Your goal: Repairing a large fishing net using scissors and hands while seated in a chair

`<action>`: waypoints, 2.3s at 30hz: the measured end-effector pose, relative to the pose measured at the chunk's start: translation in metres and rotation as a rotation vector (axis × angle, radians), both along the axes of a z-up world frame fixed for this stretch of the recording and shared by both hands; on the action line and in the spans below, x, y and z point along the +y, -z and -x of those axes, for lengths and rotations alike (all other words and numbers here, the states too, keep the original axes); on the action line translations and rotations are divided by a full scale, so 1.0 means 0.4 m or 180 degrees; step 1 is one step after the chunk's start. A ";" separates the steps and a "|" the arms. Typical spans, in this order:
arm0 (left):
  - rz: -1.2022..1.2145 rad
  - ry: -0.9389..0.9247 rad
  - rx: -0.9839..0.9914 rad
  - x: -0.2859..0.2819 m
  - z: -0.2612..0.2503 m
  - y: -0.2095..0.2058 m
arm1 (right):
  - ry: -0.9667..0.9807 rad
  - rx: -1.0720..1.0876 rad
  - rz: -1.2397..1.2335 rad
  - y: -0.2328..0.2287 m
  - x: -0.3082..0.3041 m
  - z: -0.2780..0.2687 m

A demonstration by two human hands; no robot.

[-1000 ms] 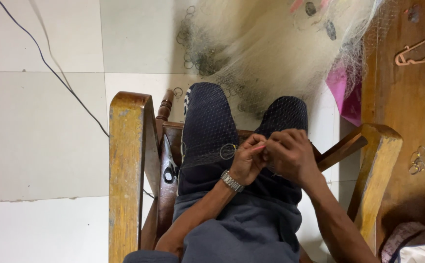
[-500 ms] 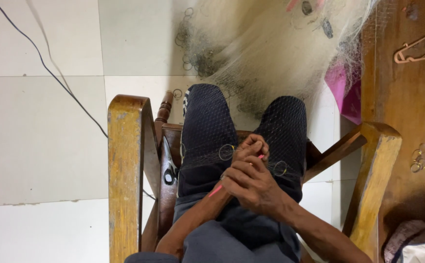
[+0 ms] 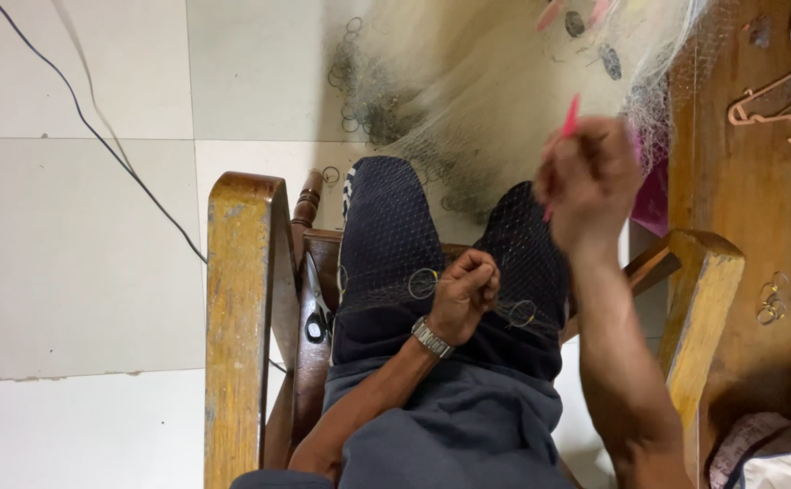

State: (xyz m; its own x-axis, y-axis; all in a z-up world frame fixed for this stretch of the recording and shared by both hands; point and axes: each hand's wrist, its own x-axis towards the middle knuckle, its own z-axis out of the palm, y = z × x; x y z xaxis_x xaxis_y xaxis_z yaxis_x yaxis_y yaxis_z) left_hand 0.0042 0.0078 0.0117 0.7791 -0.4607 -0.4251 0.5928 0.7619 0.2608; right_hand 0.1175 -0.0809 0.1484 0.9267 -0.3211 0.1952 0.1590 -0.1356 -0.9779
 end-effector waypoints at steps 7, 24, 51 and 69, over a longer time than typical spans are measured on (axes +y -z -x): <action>-0.0248 -0.0099 -0.0013 -0.005 0.003 0.006 | 0.0304 0.0631 -0.0841 0.109 -0.113 -0.040; -0.0352 0.0158 0.0267 -0.011 -0.005 0.009 | -0.1239 0.0389 0.1550 -0.105 -0.002 0.126; -0.0133 0.0139 0.0307 -0.012 -0.005 0.003 | -0.0755 -0.0288 0.5108 -0.018 -0.044 0.146; -0.0018 0.0117 0.0522 -0.019 -0.005 -0.002 | -0.0682 -0.0227 0.4185 0.148 -0.185 0.252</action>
State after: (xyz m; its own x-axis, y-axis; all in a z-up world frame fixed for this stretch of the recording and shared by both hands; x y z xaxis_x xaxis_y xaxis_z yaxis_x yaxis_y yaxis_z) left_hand 0.0060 0.0001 0.0124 0.6817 -0.4849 -0.5479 0.6552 0.7378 0.1622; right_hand 0.0166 -0.1550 0.0893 0.9098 0.2917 0.2952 0.3404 -0.9314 -0.1289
